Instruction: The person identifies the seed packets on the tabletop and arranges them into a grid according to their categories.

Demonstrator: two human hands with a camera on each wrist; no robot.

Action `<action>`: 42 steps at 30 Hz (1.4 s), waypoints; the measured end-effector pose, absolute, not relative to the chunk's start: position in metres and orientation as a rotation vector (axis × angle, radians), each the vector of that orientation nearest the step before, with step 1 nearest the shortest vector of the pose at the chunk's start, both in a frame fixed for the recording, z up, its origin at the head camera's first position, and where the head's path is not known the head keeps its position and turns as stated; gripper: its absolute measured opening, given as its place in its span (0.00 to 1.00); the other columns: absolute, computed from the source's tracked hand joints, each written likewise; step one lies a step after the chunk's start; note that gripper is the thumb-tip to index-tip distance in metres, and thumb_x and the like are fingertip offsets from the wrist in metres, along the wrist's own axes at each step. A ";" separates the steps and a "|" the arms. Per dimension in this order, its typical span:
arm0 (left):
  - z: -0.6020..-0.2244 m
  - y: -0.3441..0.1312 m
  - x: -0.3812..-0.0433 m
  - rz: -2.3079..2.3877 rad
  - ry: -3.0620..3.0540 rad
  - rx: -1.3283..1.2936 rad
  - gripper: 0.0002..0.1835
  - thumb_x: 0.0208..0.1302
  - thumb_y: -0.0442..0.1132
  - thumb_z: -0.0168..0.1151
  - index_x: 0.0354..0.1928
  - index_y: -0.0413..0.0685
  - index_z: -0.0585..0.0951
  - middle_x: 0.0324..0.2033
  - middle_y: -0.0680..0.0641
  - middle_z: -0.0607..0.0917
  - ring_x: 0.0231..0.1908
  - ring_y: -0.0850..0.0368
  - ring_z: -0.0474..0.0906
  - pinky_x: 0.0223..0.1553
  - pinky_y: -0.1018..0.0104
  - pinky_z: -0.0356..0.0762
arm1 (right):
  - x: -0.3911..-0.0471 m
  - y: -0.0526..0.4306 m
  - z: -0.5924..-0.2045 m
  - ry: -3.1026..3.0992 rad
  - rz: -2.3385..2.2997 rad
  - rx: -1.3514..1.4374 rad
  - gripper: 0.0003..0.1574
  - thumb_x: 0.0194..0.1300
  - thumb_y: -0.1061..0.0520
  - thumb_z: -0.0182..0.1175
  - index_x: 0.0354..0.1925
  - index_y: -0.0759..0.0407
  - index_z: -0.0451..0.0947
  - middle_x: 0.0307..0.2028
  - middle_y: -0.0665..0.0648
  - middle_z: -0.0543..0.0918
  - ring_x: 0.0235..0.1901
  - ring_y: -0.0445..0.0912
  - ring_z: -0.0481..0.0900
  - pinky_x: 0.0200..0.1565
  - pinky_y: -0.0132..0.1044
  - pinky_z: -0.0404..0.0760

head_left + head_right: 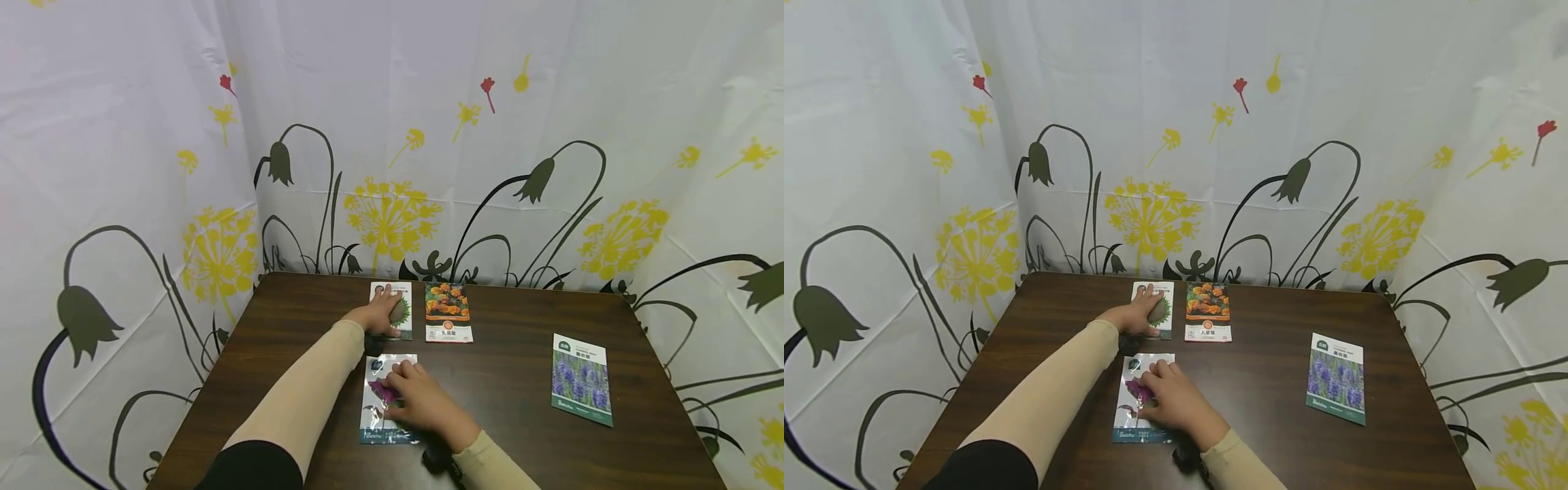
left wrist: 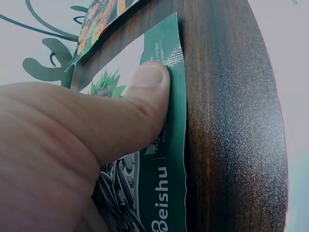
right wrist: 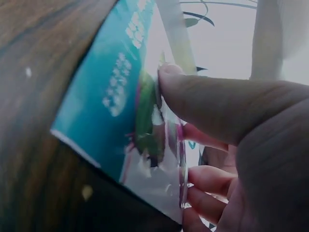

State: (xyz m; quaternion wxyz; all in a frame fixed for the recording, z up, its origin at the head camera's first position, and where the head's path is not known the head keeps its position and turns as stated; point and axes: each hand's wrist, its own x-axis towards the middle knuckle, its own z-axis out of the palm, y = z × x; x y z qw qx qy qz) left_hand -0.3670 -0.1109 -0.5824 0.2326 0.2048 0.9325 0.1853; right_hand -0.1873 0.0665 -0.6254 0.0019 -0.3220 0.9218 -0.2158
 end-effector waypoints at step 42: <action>-0.577 -0.111 -0.365 0.498 2.563 0.569 0.60 0.67 0.48 0.79 0.89 0.46 0.50 0.88 0.32 0.37 0.87 0.30 0.30 0.84 0.33 0.51 | -0.174 0.062 -0.609 2.921 -0.521 -1.072 0.37 0.61 0.37 0.80 0.67 0.39 0.83 0.64 0.57 0.79 0.61 0.52 0.76 0.61 0.53 0.80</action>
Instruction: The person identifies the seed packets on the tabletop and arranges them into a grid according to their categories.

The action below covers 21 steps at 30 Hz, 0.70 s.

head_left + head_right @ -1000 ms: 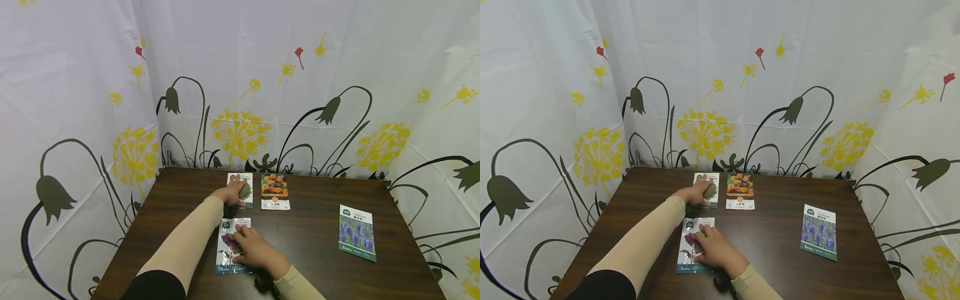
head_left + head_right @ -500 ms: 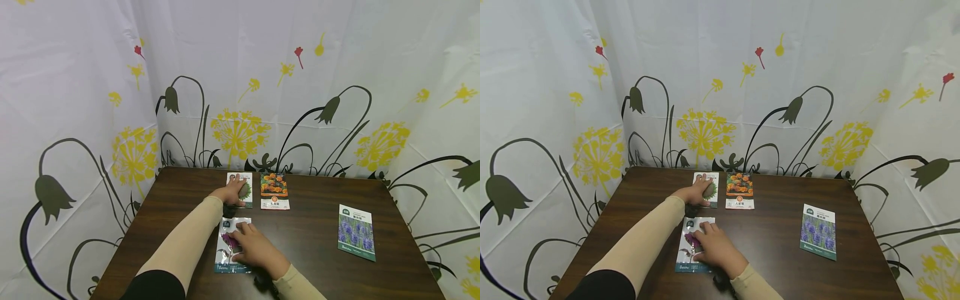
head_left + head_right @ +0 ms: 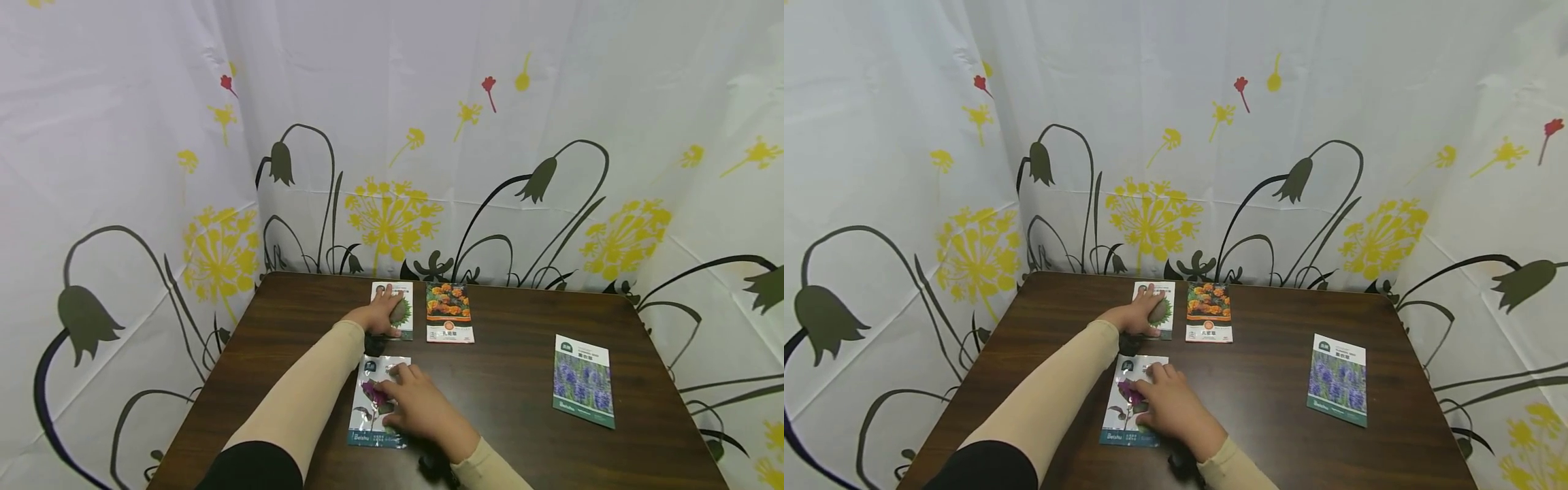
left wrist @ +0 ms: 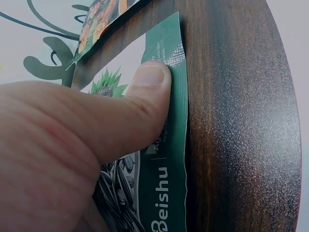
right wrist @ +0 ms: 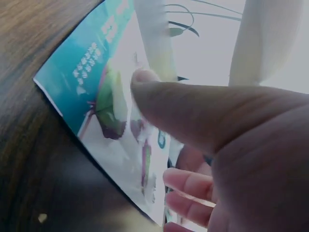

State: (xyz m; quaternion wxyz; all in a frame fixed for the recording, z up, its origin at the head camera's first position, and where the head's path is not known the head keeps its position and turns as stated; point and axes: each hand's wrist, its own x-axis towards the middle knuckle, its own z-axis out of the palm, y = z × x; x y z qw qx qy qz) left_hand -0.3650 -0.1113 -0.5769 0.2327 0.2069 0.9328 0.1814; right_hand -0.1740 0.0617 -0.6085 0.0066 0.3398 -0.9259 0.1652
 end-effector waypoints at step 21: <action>-0.591 -0.111 -0.375 0.517 2.537 0.556 0.62 0.66 0.50 0.80 0.90 0.50 0.49 0.88 0.34 0.34 0.87 0.32 0.26 0.83 0.30 0.48 | -0.169 0.122 -0.593 -2.802 0.694 0.899 0.37 0.64 0.50 0.80 0.69 0.48 0.81 0.63 0.62 0.79 0.64 0.60 0.76 0.65 0.62 0.76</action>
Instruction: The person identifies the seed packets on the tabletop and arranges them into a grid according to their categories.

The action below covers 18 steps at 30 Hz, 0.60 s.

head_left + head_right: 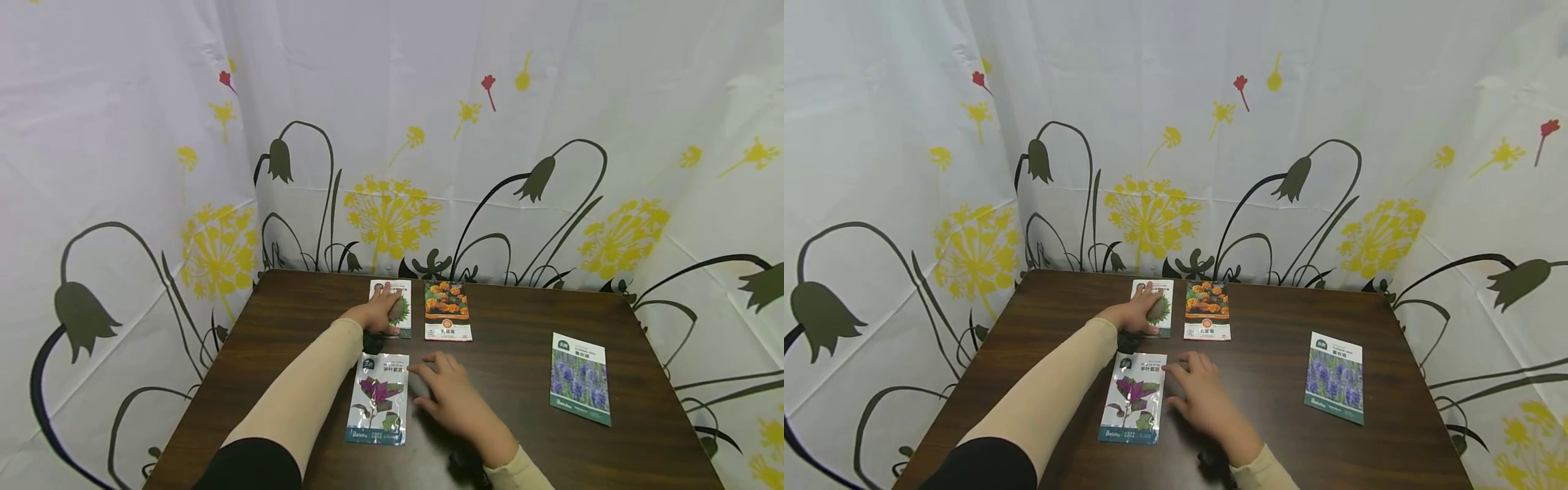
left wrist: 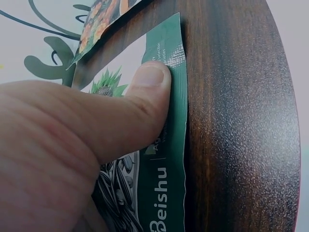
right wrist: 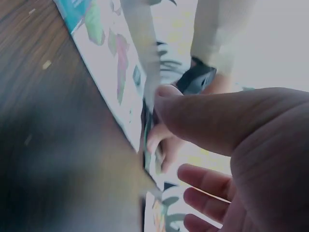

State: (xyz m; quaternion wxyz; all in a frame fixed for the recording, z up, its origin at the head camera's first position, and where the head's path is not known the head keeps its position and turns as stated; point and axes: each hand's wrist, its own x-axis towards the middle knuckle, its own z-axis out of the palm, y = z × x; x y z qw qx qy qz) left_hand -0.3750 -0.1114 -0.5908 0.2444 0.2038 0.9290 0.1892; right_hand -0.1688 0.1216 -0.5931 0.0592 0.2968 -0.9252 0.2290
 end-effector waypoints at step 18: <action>-0.577 -0.107 -0.366 0.426 2.570 0.564 0.59 0.68 0.48 0.78 0.90 0.47 0.50 0.88 0.33 0.38 0.88 0.30 0.30 0.84 0.35 0.54 | -0.156 0.193 -0.611 -2.903 0.696 0.378 0.36 0.64 0.49 0.81 0.68 0.48 0.83 0.70 0.69 0.75 0.70 0.69 0.72 0.63 0.73 0.73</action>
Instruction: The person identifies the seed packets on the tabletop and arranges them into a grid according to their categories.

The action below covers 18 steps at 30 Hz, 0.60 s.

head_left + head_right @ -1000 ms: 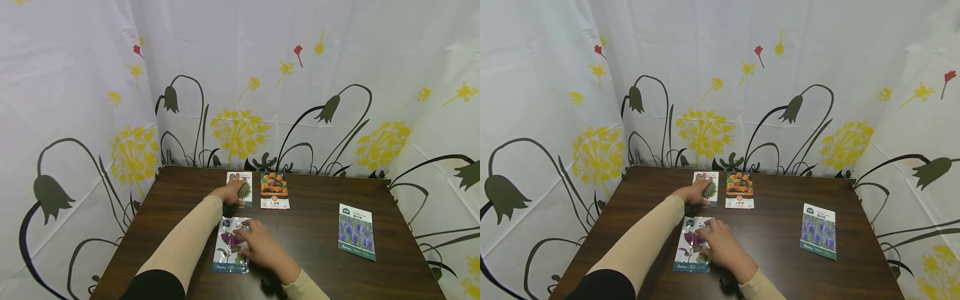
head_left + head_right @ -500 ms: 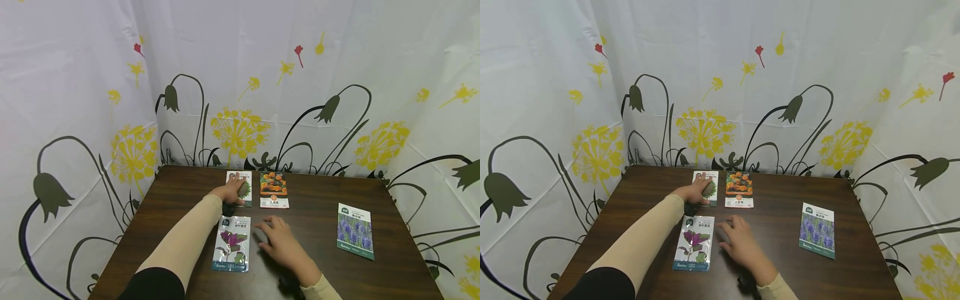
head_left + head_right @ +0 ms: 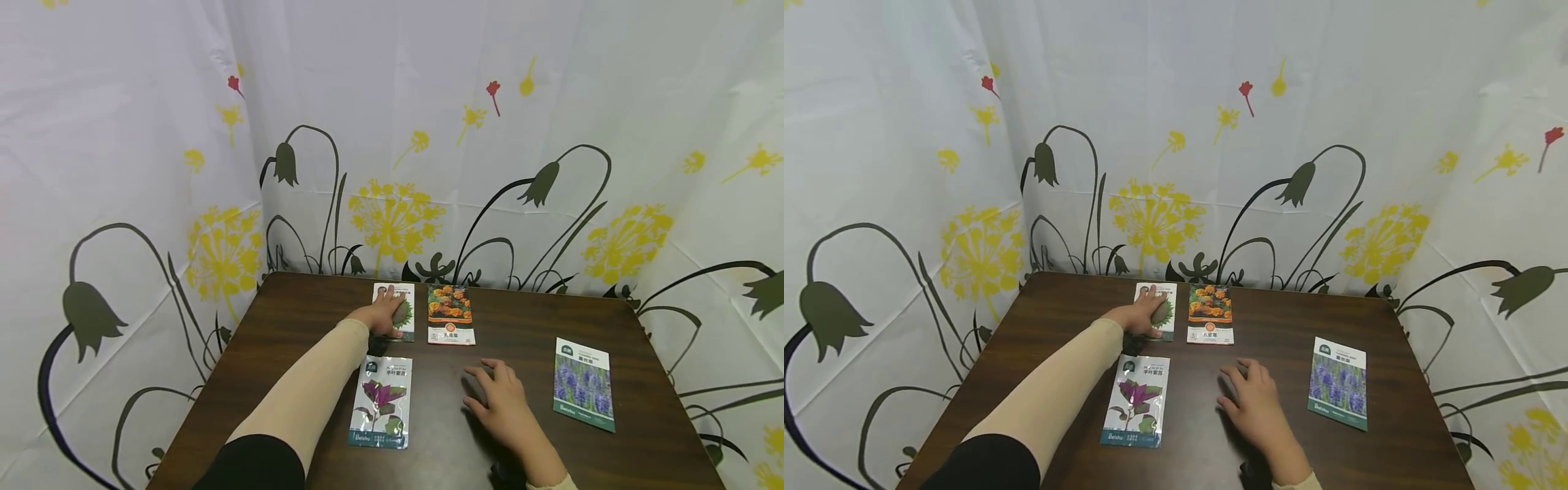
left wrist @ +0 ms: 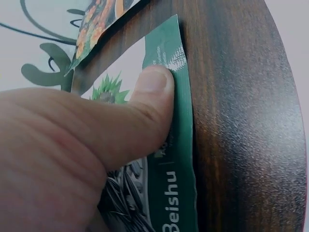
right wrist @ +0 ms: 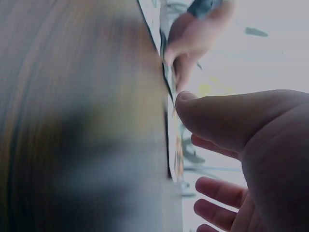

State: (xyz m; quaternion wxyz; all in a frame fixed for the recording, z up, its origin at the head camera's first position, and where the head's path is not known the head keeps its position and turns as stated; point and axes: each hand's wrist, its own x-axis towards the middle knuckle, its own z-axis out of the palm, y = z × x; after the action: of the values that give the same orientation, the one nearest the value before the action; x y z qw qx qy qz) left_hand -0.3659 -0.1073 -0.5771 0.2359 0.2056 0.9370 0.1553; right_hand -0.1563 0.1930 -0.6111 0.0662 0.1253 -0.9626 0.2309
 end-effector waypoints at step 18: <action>-0.573 -0.104 -0.364 0.418 2.576 0.544 0.59 0.69 0.48 0.78 0.89 0.45 0.49 0.88 0.31 0.38 0.88 0.30 0.32 0.85 0.35 0.51 | -0.150 0.286 -0.608 -2.815 0.776 0.095 0.36 0.67 0.56 0.78 0.69 0.60 0.79 0.67 0.81 0.70 0.65 0.78 0.69 0.60 0.75 0.68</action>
State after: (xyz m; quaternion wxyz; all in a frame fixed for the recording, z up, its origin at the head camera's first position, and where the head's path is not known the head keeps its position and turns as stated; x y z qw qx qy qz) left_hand -0.3636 -0.1039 -0.5729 0.2356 0.1984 0.9391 0.1525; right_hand -0.1499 0.2857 -0.6076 0.1097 0.0324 -0.9577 0.2641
